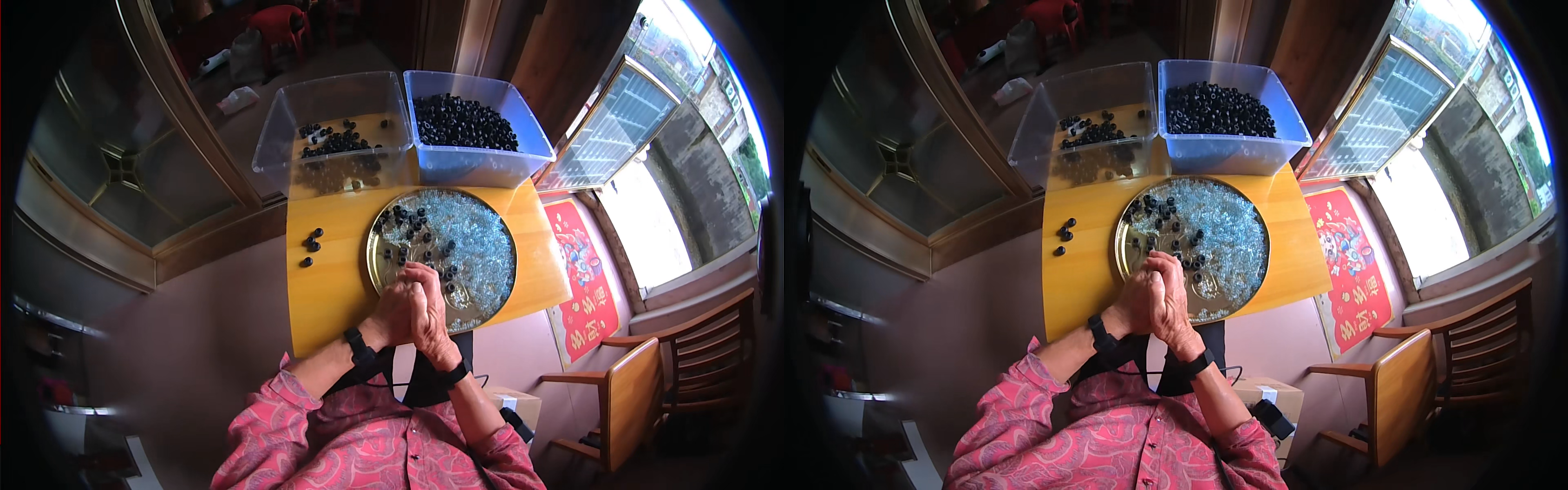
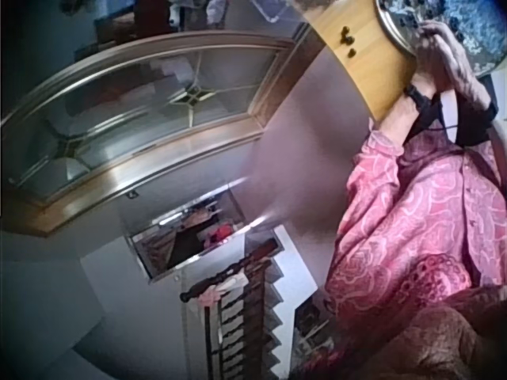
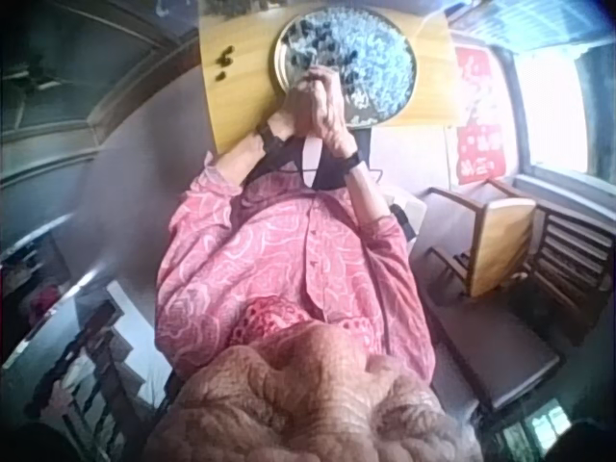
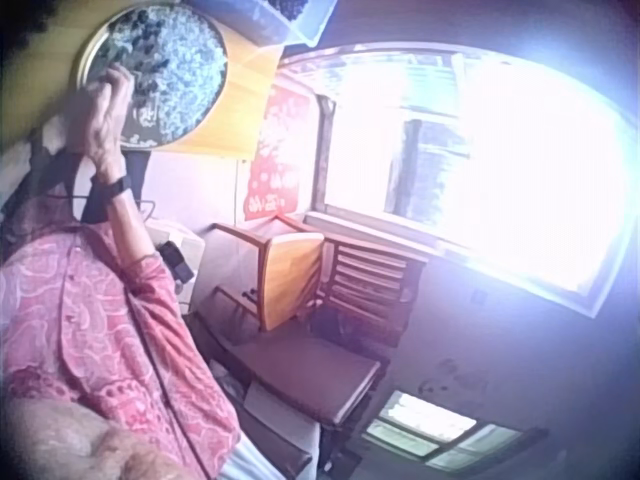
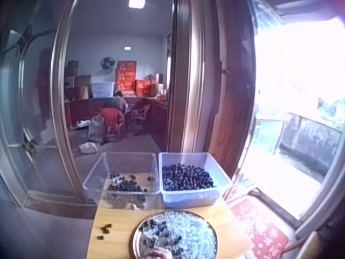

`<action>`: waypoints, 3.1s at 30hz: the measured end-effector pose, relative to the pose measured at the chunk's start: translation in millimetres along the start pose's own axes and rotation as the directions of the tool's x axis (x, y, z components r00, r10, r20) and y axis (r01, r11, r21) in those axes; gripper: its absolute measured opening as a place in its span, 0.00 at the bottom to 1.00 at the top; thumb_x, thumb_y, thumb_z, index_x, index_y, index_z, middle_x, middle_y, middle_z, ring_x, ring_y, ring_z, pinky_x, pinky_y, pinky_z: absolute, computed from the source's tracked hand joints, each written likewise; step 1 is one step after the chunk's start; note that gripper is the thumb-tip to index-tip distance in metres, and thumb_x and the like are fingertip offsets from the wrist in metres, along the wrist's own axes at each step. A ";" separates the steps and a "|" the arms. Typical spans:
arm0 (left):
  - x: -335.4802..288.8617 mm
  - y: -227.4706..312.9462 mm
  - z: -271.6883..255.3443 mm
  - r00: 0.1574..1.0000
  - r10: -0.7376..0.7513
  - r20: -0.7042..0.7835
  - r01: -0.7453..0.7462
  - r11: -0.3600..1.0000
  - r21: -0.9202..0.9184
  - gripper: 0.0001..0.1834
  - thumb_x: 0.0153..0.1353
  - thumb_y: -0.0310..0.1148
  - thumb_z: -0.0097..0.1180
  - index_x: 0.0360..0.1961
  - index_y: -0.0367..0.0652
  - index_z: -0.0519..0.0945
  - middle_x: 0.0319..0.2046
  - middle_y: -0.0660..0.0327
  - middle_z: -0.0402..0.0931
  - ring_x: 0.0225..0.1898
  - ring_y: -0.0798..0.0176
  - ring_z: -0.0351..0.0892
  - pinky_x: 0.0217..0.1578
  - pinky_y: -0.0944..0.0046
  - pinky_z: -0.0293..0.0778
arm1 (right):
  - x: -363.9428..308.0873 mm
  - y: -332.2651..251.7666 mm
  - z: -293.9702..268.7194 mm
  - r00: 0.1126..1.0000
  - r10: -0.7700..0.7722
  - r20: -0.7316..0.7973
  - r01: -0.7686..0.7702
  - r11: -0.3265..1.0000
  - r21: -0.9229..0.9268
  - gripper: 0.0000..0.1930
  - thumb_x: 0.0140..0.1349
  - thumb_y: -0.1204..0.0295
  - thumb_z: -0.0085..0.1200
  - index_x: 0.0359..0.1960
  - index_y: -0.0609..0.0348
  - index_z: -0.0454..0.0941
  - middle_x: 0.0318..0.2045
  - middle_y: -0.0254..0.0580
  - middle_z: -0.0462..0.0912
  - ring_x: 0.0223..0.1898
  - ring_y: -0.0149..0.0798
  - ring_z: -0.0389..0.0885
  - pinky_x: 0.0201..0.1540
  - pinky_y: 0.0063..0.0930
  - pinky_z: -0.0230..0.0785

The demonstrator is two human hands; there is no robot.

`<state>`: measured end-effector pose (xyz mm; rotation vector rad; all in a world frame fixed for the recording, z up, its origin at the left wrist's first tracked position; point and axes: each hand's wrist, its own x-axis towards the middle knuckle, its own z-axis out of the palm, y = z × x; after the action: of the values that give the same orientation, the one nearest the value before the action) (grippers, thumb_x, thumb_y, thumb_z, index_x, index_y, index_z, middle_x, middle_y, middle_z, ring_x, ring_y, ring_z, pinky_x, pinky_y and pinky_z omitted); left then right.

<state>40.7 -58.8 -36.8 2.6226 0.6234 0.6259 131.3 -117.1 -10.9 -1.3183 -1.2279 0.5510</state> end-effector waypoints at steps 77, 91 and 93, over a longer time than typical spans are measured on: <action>-0.3 -9.2 -37.9 0.867 -0.359 -0.346 0.271 0.922 -0.276 0.04 0.57 0.26 0.62 0.32 0.36 0.84 0.28 0.51 0.79 0.30 0.49 0.81 0.34 0.56 0.77 | -60.4 -6.4 -59.9 0.981 -0.103 -0.163 0.032 0.922 -0.387 0.05 0.60 0.81 0.56 0.37 0.60 0.76 0.35 0.48 0.78 0.36 0.52 0.81 0.37 0.39 0.74; -33.2 45.5 -21.6 0.934 -0.199 -0.298 0.189 0.980 -0.063 0.05 0.54 0.29 0.66 0.31 0.39 0.83 0.29 0.55 0.73 0.34 0.51 0.75 0.36 0.54 0.73 | -57.3 -6.2 -57.7 0.977 -0.135 -0.167 0.061 0.920 -0.387 0.05 0.59 0.82 0.57 0.36 0.60 0.78 0.33 0.47 0.79 0.34 0.50 0.81 0.35 0.37 0.74; -33.8 44.5 -20.3 0.930 -0.233 -0.285 0.223 0.972 -0.069 0.04 0.56 0.28 0.64 0.31 0.39 0.82 0.29 0.54 0.73 0.34 0.50 0.75 0.37 0.53 0.73 | -56.1 -7.0 -57.3 0.977 -0.123 -0.175 0.043 0.915 -0.402 0.04 0.58 0.81 0.59 0.34 0.59 0.79 0.33 0.46 0.80 0.33 0.48 0.82 0.34 0.36 0.74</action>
<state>18.2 -107.6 -11.3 2.3936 0.9791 0.9481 161.3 -191.8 -13.0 -1.6078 -1.2631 0.1023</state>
